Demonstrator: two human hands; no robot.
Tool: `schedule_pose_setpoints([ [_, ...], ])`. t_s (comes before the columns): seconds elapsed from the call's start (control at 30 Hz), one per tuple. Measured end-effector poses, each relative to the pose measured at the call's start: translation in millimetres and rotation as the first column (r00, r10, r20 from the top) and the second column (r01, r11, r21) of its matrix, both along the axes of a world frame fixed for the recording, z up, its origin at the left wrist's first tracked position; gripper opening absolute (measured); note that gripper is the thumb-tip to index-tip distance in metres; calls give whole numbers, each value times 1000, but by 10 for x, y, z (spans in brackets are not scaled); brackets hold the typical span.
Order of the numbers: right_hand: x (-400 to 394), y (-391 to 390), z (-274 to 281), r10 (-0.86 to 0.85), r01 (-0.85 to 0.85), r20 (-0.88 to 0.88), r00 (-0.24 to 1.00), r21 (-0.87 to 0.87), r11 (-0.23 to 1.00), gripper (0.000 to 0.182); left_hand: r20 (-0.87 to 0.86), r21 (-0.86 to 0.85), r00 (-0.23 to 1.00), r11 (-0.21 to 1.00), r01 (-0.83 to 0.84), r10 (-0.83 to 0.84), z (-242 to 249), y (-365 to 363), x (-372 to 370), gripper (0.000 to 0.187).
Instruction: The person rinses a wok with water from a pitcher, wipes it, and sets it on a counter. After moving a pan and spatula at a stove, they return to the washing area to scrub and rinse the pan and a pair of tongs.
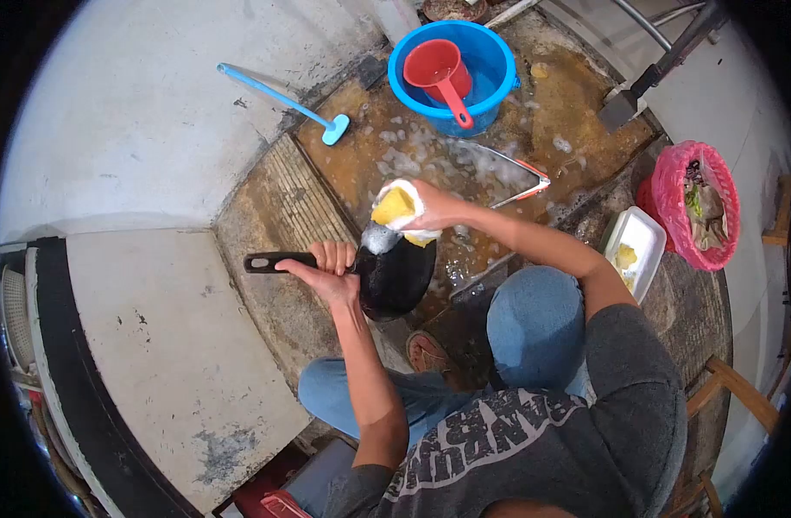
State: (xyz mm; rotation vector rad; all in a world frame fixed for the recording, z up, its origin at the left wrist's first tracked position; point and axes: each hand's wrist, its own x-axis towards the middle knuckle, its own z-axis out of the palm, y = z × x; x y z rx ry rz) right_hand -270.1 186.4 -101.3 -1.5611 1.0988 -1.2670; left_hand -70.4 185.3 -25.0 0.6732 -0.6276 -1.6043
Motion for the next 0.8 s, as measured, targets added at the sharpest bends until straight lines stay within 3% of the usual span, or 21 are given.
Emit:
schedule_pose_setpoints([
  [0.03,-44,-47,22,14,-13,-52,999,15,1000,53,2,0,1000,1000,12,-12,2,-7,-10,65],
  [0.1,-310,-139,-298,32,-35,16,999,258,965,46,-79,5,995,998,-65,66,11,-49,101,65],
  [0.13,-432,-74,-318,25,-161,244,969,555,816,38,-119,3,987,994,-106,106,31,-95,182,65],
  [0.17,-491,-2,-466,-69,-130,297,952,600,789,33,-146,3,979,989,-145,144,41,-152,239,65],
  [0.23,-536,128,-1022,-222,-306,537,814,721,621,32,-206,11,953,974,-227,224,-8,-247,353,65],
  [0.27,-506,232,-1008,-261,-269,522,812,731,627,32,-256,22,933,966,-257,254,-88,-320,427,66],
  [0.33,-366,461,-957,-377,-158,468,799,769,619,33,-246,156,844,879,-451,477,-176,-420,422,67],
  [0.37,-317,546,-921,-364,-132,506,782,705,697,36,-231,215,784,816,-537,577,-214,-487,432,67],
  [0.43,-209,681,-853,-279,36,359,891,555,831,43,-162,330,674,684,-651,720,-339,-605,468,67],
  [0.5,-105,846,-763,-237,41,316,919,520,853,48,-108,429,566,552,-715,817,-381,-668,457,66],
  [0.53,-83,899,-678,-153,14,245,957,489,872,51,-65,431,574,542,-721,816,-384,-677,430,67],
  [0.57,-54,915,-581,-61,2,149,987,367,930,53,-57,411,595,562,-718,801,-336,-654,346,66],
  [0.63,80,824,-308,40,-67,138,990,197,978,52,-40,365,640,607,-706,768,-243,-604,120,66],
  [0.7,239,642,-75,115,-110,70,991,-67,992,52,85,235,672,641,-731,736,-272,-529,-55,62],
  [0.73,267,529,66,82,-104,-120,989,-192,976,54,84,217,712,685,-696,697,-239,-473,-152,61],
  [0.77,299,430,230,126,-134,-108,986,-64,989,51,86,200,752,728,-656,654,-227,-416,-214,60],
  [0.8,341,310,242,55,-58,-80,995,-43,997,49,53,182,783,765,-618,620,-278,-366,-215,59],
])
